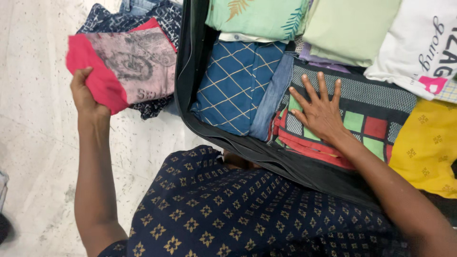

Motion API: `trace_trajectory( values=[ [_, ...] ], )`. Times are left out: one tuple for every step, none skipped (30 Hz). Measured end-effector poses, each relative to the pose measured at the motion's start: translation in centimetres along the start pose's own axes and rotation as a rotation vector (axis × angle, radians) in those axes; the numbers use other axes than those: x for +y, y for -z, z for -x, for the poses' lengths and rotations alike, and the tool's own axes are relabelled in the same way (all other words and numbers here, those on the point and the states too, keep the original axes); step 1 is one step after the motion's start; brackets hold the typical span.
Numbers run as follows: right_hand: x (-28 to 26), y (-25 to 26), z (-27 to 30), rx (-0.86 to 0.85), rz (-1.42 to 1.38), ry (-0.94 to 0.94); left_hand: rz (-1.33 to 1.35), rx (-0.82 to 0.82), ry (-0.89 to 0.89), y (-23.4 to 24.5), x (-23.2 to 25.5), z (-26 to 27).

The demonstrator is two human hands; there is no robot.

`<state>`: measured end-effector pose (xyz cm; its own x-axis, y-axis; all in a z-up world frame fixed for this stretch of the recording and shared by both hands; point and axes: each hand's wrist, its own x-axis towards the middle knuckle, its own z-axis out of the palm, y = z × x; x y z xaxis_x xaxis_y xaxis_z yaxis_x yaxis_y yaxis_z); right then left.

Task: The person packs a suitcase by organizing folded clothes, including shirts and pants, into different compartments of the bag.

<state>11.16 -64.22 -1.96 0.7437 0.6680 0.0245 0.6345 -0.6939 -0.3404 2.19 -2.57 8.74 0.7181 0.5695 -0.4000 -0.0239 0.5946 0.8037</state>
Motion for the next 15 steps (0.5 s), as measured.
trace_trajectory(
  values=[
    [-0.1,0.1,0.0,0.003,0.002,-0.008,0.035,-0.073,-0.049,-1.2,0.3,0.2],
    [-0.1,0.2,-0.1,0.001,0.007,-0.005,0.07,-0.145,-0.097,-2.7,0.6,0.5],
    [-0.1,0.3,-0.1,-0.004,0.014,-0.004,0.069,-0.153,-0.09,-4.4,0.8,1.2],
    [-0.2,0.4,-0.1,-0.003,0.015,-0.015,0.078,-0.262,-0.126,-6.3,0.8,2.0],
    [-0.2,0.5,-0.2,-0.006,0.021,-0.009,0.089,-0.375,-0.164,-8.5,0.8,3.1],
    [-0.1,0.6,-0.3,-0.01,0.026,-0.004,0.013,-0.43,-0.25,-10.9,0.9,4.3],
    [-0.1,0.7,-0.4,-0.008,0.033,-0.014,-0.059,-0.483,-0.336,-13.3,0.8,5.6],
    [-0.1,0.9,-0.6,-0.028,0.037,-0.014,-0.012,-0.495,-0.335,-15.7,0.6,7.3],
    [0.0,1.1,-0.8,-0.047,0.042,-0.016,0.015,-0.508,-0.331,-18.0,0.3,9.0],
    [0.1,1.5,-0.9,-0.043,0.05,-0.027,0.041,-0.521,-0.327,-20.3,0.0,10.8],
    [0.2,1.8,-0.8,-0.02,-0.038,-0.027,-0.009,-0.589,-0.338,-22.5,-0.2,12.5],
    [0.4,2.2,-0.9,0.004,-0.126,-0.027,-0.034,-0.629,-0.341,-24.6,-0.6,14.1],
    [0.7,2.5,-1.0,0.007,-0.119,-0.041,-0.056,-0.668,-0.345,-26.6,-1.1,15.6],
    [1.0,2.7,-1.1,-0.007,-0.311,-0.084,-0.02,-0.658,-0.22,-28.3,-1.7,16.9],
    [1.3,2.9,-1.0,-0.022,-0.504,-0.126,0.004,-0.684,-0.123,-29.7,-2.5,18.0]
  ],
)
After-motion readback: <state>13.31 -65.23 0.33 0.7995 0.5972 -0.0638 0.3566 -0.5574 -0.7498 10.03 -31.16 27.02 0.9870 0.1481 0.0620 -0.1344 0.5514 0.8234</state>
